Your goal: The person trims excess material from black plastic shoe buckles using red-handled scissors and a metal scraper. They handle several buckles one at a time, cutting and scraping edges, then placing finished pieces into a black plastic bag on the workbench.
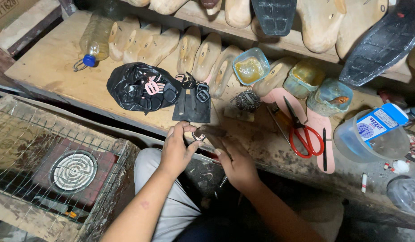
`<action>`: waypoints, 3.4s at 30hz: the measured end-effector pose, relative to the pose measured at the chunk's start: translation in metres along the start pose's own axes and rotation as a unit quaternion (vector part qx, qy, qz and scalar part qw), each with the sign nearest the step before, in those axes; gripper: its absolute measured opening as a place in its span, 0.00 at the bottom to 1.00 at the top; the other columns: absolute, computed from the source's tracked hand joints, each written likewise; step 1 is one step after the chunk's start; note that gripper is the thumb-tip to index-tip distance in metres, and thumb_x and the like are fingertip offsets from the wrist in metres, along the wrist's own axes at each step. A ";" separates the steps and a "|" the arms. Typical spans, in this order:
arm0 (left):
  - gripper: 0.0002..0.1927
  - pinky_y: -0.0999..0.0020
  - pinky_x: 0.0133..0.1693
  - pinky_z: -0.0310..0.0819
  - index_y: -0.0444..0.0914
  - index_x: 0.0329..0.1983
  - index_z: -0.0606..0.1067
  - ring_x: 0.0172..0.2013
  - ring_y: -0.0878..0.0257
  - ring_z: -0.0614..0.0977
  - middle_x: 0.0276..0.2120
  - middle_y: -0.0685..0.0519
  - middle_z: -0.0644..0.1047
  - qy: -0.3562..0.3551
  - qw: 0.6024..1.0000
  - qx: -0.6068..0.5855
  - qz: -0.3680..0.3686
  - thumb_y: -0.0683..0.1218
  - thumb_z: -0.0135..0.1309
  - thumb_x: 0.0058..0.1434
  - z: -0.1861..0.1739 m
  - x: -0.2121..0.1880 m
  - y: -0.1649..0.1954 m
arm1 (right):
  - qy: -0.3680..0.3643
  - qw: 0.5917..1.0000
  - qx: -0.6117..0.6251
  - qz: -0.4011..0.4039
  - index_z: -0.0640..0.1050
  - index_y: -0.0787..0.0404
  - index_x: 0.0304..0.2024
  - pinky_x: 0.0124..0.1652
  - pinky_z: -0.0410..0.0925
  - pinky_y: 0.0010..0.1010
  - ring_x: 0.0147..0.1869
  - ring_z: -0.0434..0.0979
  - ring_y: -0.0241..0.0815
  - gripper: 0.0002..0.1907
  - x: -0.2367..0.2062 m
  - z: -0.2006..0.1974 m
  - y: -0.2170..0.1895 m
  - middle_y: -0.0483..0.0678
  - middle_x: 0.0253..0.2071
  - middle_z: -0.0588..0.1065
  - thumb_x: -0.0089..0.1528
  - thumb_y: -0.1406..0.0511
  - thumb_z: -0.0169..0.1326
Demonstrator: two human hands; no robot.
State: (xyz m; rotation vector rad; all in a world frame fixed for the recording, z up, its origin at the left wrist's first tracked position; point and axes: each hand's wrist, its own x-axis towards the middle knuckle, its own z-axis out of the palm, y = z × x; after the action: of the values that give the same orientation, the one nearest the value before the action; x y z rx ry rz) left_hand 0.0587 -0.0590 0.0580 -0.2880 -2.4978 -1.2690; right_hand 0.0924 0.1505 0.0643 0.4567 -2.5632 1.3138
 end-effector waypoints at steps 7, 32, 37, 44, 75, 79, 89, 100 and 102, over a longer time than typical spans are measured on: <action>0.33 0.55 0.54 0.68 0.31 0.58 0.66 0.53 0.45 0.75 0.46 0.46 0.81 0.005 1.000 0.001 0.009 0.43 0.67 0.51 -0.001 0.000 0.003 | -0.042 0.993 0.017 0.114 0.78 0.63 0.51 0.53 0.68 0.41 0.54 0.78 0.58 0.15 0.008 -0.007 0.005 0.60 0.49 0.78 0.65 0.62 0.53; 0.16 0.74 0.30 0.78 0.31 0.53 0.78 0.26 0.69 0.81 0.29 0.53 0.81 -0.054 0.903 -0.346 -0.248 0.40 0.54 0.63 -0.026 -0.005 0.046 | -0.020 0.982 -0.030 -0.187 0.76 0.60 0.57 0.48 0.72 0.40 0.49 0.78 0.53 0.23 0.000 -0.043 -0.056 0.53 0.47 0.78 0.60 0.64 0.61; 0.14 0.74 0.34 0.73 0.30 0.52 0.80 0.29 0.68 0.77 0.29 0.51 0.79 -0.084 0.918 -0.341 -0.181 0.38 0.54 0.65 -0.031 -0.007 0.053 | -0.101 0.971 -0.137 -0.169 0.79 0.57 0.59 0.41 0.70 0.43 0.39 0.76 0.53 0.25 -0.003 -0.047 -0.058 0.51 0.34 0.76 0.57 0.64 0.62; 0.13 0.68 0.41 0.77 0.35 0.47 0.80 0.39 0.57 0.83 0.36 0.48 0.80 -0.115 0.982 -0.146 0.030 0.37 0.50 0.62 -0.052 -0.012 0.072 | -0.062 0.985 0.088 -0.135 0.79 0.61 0.52 0.44 0.74 0.33 0.45 0.84 0.45 0.19 0.001 -0.048 -0.053 0.51 0.43 0.81 0.59 0.65 0.65; 0.17 0.73 0.40 0.76 0.31 0.48 0.80 0.35 0.62 0.80 0.37 0.49 0.75 -0.108 0.971 -0.211 0.014 0.32 0.43 0.61 -0.039 -0.021 0.069 | -0.113 0.985 0.110 -0.066 0.77 0.62 0.58 0.45 0.74 0.36 0.46 0.83 0.49 0.22 -0.002 -0.048 -0.060 0.52 0.45 0.81 0.61 0.67 0.59; 0.17 0.73 0.36 0.75 0.32 0.49 0.80 0.34 0.63 0.80 0.36 0.50 0.75 -0.072 0.988 -0.136 0.014 0.32 0.47 0.60 -0.034 -0.018 0.068 | -0.074 0.988 0.065 -0.116 0.77 0.62 0.57 0.48 0.73 0.35 0.49 0.83 0.49 0.22 0.000 -0.052 -0.062 0.53 0.47 0.80 0.60 0.68 0.62; 0.14 0.77 0.31 0.72 0.34 0.52 0.77 0.28 0.71 0.77 0.33 0.56 0.79 -0.127 0.910 -0.341 -0.198 0.37 0.53 0.64 -0.021 -0.018 0.033 | -0.077 0.987 0.132 -0.049 0.81 0.63 0.49 0.46 0.74 0.32 0.44 0.85 0.43 0.15 -0.001 -0.052 -0.060 0.50 0.41 0.83 0.60 0.66 0.62; 0.11 0.72 0.36 0.71 0.32 0.47 0.78 0.33 0.67 0.76 0.38 0.51 0.78 -0.139 0.949 -0.258 -0.113 0.36 0.52 0.62 -0.035 -0.019 0.049 | -0.084 0.985 0.151 -0.003 0.82 0.63 0.48 0.48 0.74 0.31 0.46 0.84 0.41 0.15 0.000 -0.045 -0.052 0.49 0.43 0.84 0.60 0.66 0.63; 0.11 0.69 0.43 0.74 0.32 0.46 0.77 0.40 0.61 0.80 0.39 0.49 0.79 -0.130 0.972 -0.197 -0.019 0.36 0.51 0.62 -0.042 -0.018 0.055 | -0.088 0.982 0.165 0.014 0.82 0.63 0.48 0.48 0.74 0.30 0.46 0.85 0.42 0.14 0.000 -0.044 -0.051 0.50 0.43 0.84 0.60 0.66 0.63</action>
State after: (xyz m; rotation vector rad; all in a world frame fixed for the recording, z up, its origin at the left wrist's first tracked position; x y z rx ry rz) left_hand 0.1012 -0.0615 0.1155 -0.5323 -2.4441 -1.8492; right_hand 0.1140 0.1587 0.1280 0.6237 -2.4984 1.7940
